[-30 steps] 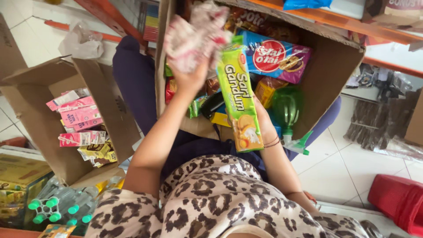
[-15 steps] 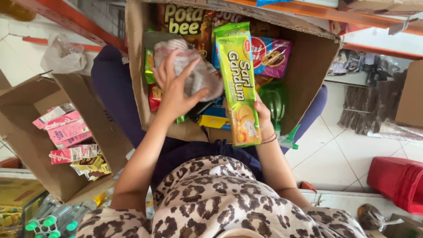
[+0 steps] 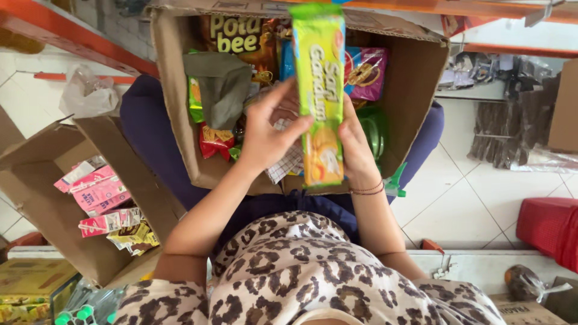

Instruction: The person wipes packages of snacks and drinks with a cloth, uses a scanner on them, and places some onto a shelf.

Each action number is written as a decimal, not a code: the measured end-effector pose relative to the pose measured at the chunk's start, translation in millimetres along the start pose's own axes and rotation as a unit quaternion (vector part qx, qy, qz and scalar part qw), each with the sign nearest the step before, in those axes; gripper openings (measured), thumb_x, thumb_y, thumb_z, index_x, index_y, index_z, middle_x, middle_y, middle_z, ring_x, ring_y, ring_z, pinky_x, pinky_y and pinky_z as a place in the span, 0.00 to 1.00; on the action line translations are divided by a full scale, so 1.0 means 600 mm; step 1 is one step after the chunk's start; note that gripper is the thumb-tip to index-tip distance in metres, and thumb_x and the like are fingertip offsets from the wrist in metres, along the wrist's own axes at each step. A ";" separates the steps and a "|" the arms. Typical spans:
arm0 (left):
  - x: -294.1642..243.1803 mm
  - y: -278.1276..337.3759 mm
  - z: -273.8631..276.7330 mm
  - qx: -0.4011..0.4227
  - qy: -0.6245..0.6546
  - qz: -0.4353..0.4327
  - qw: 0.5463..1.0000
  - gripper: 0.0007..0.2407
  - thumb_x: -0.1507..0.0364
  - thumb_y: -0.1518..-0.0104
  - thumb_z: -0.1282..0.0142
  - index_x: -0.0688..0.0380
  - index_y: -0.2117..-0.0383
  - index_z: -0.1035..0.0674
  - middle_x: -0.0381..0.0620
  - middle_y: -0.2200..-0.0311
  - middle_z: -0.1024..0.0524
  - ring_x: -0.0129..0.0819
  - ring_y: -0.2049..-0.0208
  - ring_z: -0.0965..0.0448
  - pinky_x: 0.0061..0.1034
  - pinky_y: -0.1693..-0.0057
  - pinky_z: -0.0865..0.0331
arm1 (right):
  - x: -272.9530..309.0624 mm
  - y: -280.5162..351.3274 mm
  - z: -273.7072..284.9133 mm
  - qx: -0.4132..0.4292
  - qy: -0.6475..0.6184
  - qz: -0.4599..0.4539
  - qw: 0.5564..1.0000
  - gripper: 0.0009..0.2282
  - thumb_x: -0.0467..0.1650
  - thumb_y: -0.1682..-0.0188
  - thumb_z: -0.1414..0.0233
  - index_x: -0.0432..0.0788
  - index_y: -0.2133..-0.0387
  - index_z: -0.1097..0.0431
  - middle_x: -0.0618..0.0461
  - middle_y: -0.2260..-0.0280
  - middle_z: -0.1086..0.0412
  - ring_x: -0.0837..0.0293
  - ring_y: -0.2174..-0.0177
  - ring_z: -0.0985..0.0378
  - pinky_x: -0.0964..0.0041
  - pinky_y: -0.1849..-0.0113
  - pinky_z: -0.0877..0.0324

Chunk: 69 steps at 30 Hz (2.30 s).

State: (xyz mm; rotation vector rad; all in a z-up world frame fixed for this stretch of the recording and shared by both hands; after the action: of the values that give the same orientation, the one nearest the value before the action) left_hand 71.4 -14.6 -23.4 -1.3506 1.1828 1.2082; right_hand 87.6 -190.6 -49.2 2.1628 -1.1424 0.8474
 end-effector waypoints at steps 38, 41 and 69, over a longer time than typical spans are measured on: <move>-0.052 -0.059 -0.217 0.129 0.174 0.020 0.976 0.34 0.75 0.53 0.27 0.61 0.37 0.34 0.47 0.48 0.25 0.32 0.47 0.23 0.27 0.42 0.26 | 0.151 0.050 0.062 -0.204 0.092 0.213 0.951 0.17 0.24 0.42 0.56 0.29 0.40 0.39 0.47 0.47 0.30 0.57 0.49 0.27 0.63 0.46 0.31; -0.062 -0.071 -0.207 0.168 0.097 0.016 0.981 0.31 0.76 0.50 0.31 0.59 0.37 0.33 0.47 0.48 0.26 0.32 0.46 0.25 0.25 0.44 0.27 | 0.192 0.059 0.093 -0.247 0.070 0.256 0.932 0.17 0.23 0.44 0.58 0.30 0.41 0.40 0.46 0.49 0.29 0.56 0.51 0.25 0.62 0.48 0.28; -0.106 -0.211 0.104 -0.259 -0.149 -0.283 0.911 0.16 0.88 0.29 0.48 0.67 0.38 0.32 0.50 0.42 0.37 0.30 0.57 0.21 0.19 0.51 0.25 | 0.432 -0.157 0.201 -0.189 0.178 0.332 0.907 0.15 0.21 0.41 0.47 0.27 0.43 0.35 0.42 0.49 0.27 0.55 0.52 0.20 0.60 0.47 0.22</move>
State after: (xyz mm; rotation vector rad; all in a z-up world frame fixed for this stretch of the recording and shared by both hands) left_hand 188.4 63.7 40.6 -1.6643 0.2092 1.2687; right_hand 315.7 -361.8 47.1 1.2317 -1.7008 1.1247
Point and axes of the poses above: each hand's wrist, its own y-axis away from the middle knuckle, its own z-axis out of the back of the hand, x = y × z, the point moved 4 cm from there along -y, towards the middle knuckle
